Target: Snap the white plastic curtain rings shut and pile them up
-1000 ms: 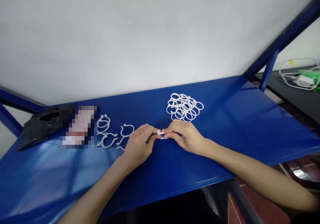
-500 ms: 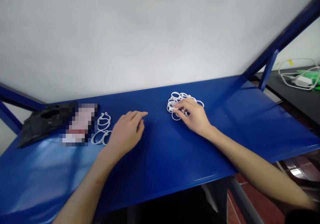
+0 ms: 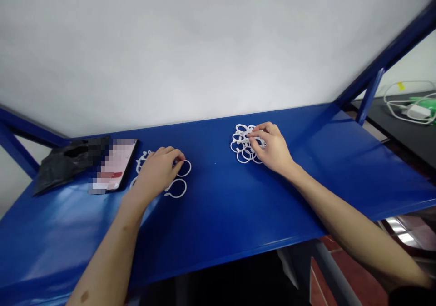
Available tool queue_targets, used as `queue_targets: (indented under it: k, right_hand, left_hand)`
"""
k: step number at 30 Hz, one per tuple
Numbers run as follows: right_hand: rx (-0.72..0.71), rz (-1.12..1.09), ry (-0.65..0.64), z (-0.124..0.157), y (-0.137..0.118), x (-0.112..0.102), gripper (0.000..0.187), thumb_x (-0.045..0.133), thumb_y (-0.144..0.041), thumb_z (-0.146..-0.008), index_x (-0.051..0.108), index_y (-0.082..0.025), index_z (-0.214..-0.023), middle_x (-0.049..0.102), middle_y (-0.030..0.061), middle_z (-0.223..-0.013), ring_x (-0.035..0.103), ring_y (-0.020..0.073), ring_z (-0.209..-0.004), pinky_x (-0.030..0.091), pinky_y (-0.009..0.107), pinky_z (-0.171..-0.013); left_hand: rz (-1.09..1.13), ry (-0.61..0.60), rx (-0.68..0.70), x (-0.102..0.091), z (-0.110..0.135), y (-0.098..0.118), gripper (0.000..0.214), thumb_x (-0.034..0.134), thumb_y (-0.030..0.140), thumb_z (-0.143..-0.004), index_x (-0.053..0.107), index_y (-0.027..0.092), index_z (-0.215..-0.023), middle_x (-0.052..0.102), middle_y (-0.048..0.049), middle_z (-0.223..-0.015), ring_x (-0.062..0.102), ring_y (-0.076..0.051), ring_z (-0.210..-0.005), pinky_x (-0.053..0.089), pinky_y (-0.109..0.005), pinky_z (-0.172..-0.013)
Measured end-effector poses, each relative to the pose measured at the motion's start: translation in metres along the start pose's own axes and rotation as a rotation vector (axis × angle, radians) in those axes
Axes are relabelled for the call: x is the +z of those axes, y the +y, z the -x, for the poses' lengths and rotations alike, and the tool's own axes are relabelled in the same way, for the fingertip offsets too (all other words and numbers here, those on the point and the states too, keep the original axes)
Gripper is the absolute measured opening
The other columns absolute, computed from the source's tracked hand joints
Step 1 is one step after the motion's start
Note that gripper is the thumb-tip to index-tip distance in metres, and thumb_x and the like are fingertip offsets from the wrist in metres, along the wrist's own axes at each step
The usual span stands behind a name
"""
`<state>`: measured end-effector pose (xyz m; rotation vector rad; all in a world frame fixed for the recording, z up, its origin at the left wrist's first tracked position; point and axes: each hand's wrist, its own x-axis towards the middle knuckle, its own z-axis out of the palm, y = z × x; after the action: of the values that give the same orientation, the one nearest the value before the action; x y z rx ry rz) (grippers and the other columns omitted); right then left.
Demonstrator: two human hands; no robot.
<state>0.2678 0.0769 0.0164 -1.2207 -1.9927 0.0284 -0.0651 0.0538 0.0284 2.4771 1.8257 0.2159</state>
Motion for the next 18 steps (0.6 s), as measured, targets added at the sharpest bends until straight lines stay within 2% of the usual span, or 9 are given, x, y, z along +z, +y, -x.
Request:
queue_targets:
  k: [3, 5, 7, 9, 12, 15, 18]
  right_hand:
    - [-0.056, -0.048, 0.010, 0.002, -0.013, 0.001, 0.016, 0.056, -0.023, -0.097, 0.072, -0.020, -0.097, 0.065, 0.0101, -0.102, 0.061, 0.0252, -0.098, 0.052, 0.048, -0.089]
    - [-0.102, -0.120, -0.029, 0.007, -0.024, 0.004, 0.016, 0.056, -0.024, -0.098, 0.071, -0.021, -0.101, 0.066, 0.0099, -0.104, 0.063, 0.0248, -0.101, 0.053, 0.046, -0.090]
    - [-0.144, -0.222, -0.131, 0.014, -0.036, 0.007, 0.017, 0.058, -0.028, -0.098, 0.068, -0.020, -0.108, 0.067, 0.0102, -0.108, 0.065, 0.0231, -0.100, 0.055, 0.043, -0.088]
    - [-0.153, -0.343, -0.268, 0.021, -0.047, 0.009, 0.025, 0.063, -0.034, -0.097, 0.063, -0.019, -0.117, 0.069, 0.0092, -0.108, 0.067, 0.0200, -0.092, 0.058, 0.038, -0.082]
    - [-0.086, -0.519, -0.409, 0.030, -0.059, 0.012, 0.029, 0.063, -0.033, -0.096, 0.057, -0.020, -0.121, 0.071, 0.0035, -0.095, 0.068, 0.0148, -0.077, 0.058, 0.030, -0.069]
    - [-0.004, -0.634, -0.391, 0.034, -0.062, 0.013, 0.021, 0.058, -0.025, -0.098, 0.055, -0.019, -0.118, 0.069, -0.0005, -0.083, 0.067, 0.0123, -0.071, 0.056, 0.025, -0.064]
    - [0.046, -0.687, -0.292, 0.034, -0.061, 0.014, 0.022, 0.059, -0.024, -0.097, 0.056, -0.020, -0.119, 0.069, 0.0000, -0.085, 0.067, 0.0118, -0.073, 0.057, 0.026, -0.067]
  left_hand:
    - [0.061, 0.132, 0.029, 0.002, 0.000, 0.010, 0.020, 0.048, 0.030, -0.095, 0.066, 0.022, -0.098, 0.070, -0.0073, -0.104, 0.062, -0.027, -0.101, 0.048, -0.045, -0.092]
    - [0.158, 0.197, 0.090, 0.004, 0.002, 0.021, 0.019, 0.049, 0.029, -0.097, 0.066, 0.021, -0.101, 0.070, -0.0063, -0.104, 0.064, -0.024, -0.099, 0.049, -0.042, -0.092]
    - [0.266, 0.259, 0.177, 0.006, 0.006, 0.036, 0.017, 0.051, 0.029, -0.099, 0.066, 0.021, -0.102, 0.069, -0.0047, -0.104, 0.065, -0.020, -0.097, 0.051, -0.035, -0.089]
    - [0.346, 0.302, 0.299, 0.009, 0.010, 0.051, 0.014, 0.053, 0.026, -0.099, 0.066, 0.022, -0.101, 0.069, -0.0027, -0.101, 0.066, -0.016, -0.094, 0.052, -0.029, -0.087]
    - [0.423, 0.335, 0.394, 0.013, 0.016, 0.068, 0.010, 0.056, 0.023, -0.098, 0.066, 0.022, -0.099, 0.068, -0.0010, -0.095, 0.066, -0.012, -0.087, 0.052, -0.024, -0.080]
    - [0.515, 0.357, 0.362, 0.016, 0.019, 0.077, 0.011, 0.060, 0.023, -0.095, 0.064, 0.023, -0.106, 0.069, -0.0003, -0.095, 0.067, -0.011, -0.082, 0.053, -0.023, -0.078]
    - [0.597, 0.302, 0.206, 0.018, 0.019, 0.077, 0.027, 0.064, 0.028, -0.093, 0.060, 0.023, -0.119, 0.072, 0.0001, -0.096, 0.067, -0.012, -0.077, 0.054, -0.025, -0.075]
